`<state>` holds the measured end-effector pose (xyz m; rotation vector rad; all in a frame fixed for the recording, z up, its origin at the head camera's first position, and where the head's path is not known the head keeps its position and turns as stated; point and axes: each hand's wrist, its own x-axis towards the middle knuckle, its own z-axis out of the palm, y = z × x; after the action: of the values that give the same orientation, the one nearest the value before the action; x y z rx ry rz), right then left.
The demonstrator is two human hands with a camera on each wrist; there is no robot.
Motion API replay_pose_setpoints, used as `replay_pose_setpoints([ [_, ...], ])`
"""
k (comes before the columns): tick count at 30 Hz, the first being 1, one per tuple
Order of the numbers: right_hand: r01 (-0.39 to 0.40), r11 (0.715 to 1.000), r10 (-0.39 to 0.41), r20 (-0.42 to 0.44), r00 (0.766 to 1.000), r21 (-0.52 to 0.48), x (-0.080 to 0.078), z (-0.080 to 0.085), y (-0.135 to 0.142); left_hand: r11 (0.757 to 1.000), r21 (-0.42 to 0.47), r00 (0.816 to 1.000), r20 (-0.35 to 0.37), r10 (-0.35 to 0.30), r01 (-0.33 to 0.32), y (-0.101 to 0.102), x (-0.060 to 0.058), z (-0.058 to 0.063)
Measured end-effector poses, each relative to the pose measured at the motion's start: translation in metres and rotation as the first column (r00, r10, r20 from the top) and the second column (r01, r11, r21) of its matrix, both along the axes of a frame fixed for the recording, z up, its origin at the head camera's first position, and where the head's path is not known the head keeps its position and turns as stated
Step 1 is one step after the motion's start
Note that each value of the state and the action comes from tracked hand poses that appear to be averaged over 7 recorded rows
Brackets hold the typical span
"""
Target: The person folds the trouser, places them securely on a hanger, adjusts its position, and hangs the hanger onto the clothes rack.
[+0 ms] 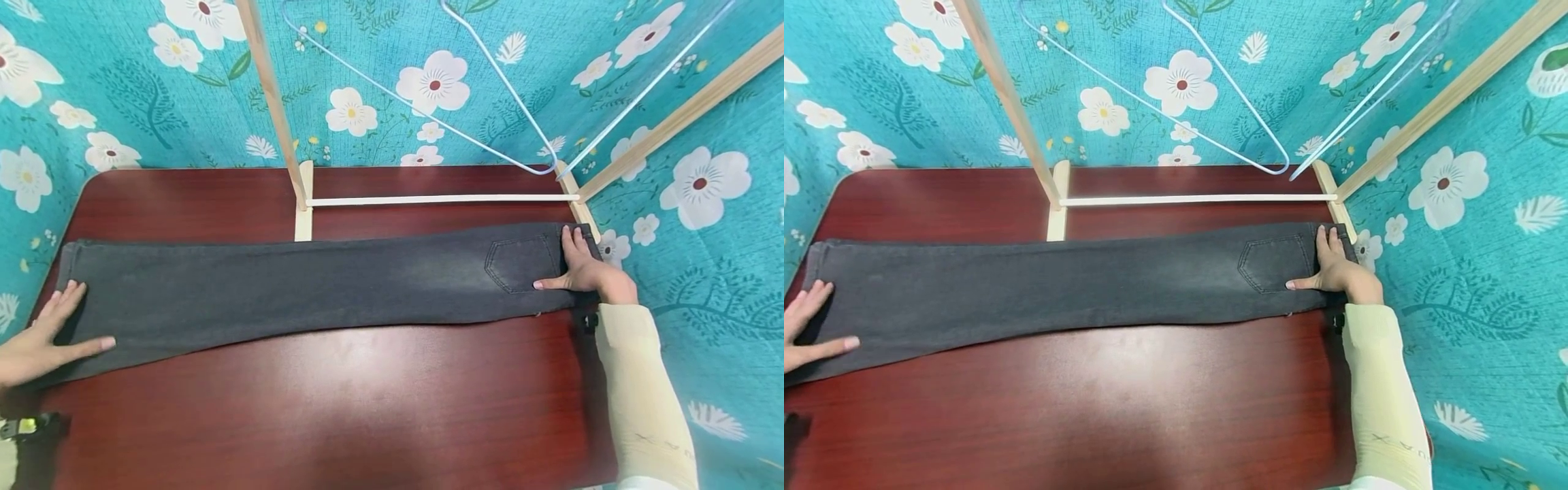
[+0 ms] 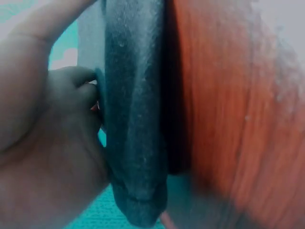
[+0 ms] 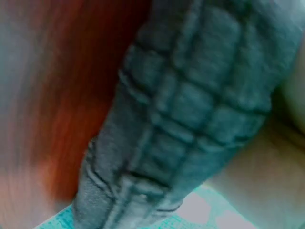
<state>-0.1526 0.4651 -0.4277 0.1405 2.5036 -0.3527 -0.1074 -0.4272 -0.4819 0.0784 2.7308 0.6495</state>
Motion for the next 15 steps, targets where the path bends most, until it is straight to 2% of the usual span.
replay_pose_setpoints([
  [2,-0.011,1.0,0.011,0.0,1.0,-0.002,-0.001,0.001,-0.001,0.995,0.05,0.987,-0.133,0.087,-0.081,-0.002,0.001,-0.004],
  [3,-0.016,1.0,0.016,-0.002,1.0,-0.004,-0.001,0.002,-0.001,0.989,0.086,0.967,-0.212,0.139,-0.124,-0.004,0.002,-0.007],
  [5,-0.021,1.0,0.021,-0.007,1.0,-0.01,-0.001,0.004,-0.002,0.965,0.166,0.909,-0.334,0.25,-0.204,-0.007,0.002,-0.014],
  [7,-0.021,1.0,0.02,-0.009,1.0,-0.016,-0.001,0.005,-0.002,0.942,0.182,0.862,-0.383,0.333,-0.283,-0.008,0.001,-0.017],
  [9,-0.013,1.0,0.013,-0.007,1.0,-0.019,-0.001,0.005,-0.002,0.914,0.162,0.844,-0.351,0.405,-0.372,-0.008,-0.001,-0.017],
  [11,-0.011,1.0,0.011,-0.009,1.0,-0.022,-0.001,0.005,-0.001,0.89,0.112,0.841,-0.294,0.454,-0.441,-0.006,-0.003,-0.014],
  [15,-0.017,0.999,0.017,-0.022,1.0,-0.029,0.0,0.004,0.0,0.854,0.035,0.834,-0.198,0.515,-0.519,-0.004,-0.009,-0.003],
])
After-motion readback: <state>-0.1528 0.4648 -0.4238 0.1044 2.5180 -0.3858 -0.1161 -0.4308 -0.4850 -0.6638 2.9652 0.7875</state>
